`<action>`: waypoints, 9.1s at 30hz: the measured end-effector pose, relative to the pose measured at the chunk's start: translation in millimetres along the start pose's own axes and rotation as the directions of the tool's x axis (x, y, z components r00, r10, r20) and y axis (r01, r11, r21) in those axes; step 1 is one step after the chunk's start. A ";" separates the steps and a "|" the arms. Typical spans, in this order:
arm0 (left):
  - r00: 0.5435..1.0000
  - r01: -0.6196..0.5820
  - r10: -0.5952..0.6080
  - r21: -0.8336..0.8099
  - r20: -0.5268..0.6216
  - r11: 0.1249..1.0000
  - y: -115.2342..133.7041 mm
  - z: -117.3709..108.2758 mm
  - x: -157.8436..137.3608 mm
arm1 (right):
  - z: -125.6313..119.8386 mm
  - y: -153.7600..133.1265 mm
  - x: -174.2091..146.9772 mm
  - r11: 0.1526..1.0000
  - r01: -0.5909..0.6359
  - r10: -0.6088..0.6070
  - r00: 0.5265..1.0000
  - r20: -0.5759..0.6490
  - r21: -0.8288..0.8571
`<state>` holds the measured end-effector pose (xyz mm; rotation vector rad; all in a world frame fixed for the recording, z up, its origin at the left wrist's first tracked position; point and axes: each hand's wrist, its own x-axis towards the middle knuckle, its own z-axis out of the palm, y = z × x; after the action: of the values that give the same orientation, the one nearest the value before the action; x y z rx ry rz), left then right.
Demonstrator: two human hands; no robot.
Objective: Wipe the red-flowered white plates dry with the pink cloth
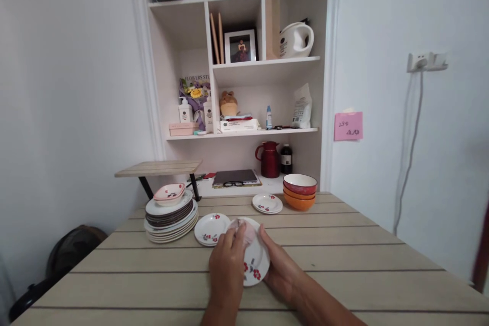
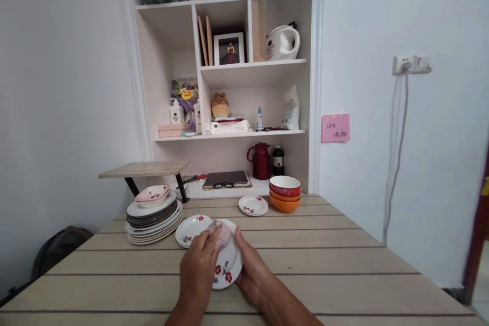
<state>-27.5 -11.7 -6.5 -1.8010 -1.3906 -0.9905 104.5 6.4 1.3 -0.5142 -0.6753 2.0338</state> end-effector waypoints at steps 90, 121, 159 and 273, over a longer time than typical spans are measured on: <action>0.984 -0.018 0.051 -0.187 0.171 0.982 12.9 -3.2 -1.2 | -21.2 -29.7 -1.4 1.000 0.008 -0.009 0.995 -0.095 -0.008; 0.992 0.068 -0.072 -0.044 -0.100 0.997 -1.9 -1.7 2.7 | -4.5 -10.3 -6.4 0.996 -0.070 0.075 0.990 0.122 -0.049; 0.999 0.034 -0.036 -0.090 -0.019 0.995 -14.3 2.7 2.6 | -25.1 -32.5 -0.7 1.000 0.011 -0.011 0.998 -0.057 0.006; 0.974 0.219 -0.137 -0.597 0.180 0.772 4.9 6.8 0.0 | -5.2 -24.7 -8.2 0.999 -0.015 0.013 0.998 -0.054 -0.035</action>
<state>-21.5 -7.1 -10.2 -2.2547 -1.4363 -1.6018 127.2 11.6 13.9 -0.5939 -0.6778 2.0170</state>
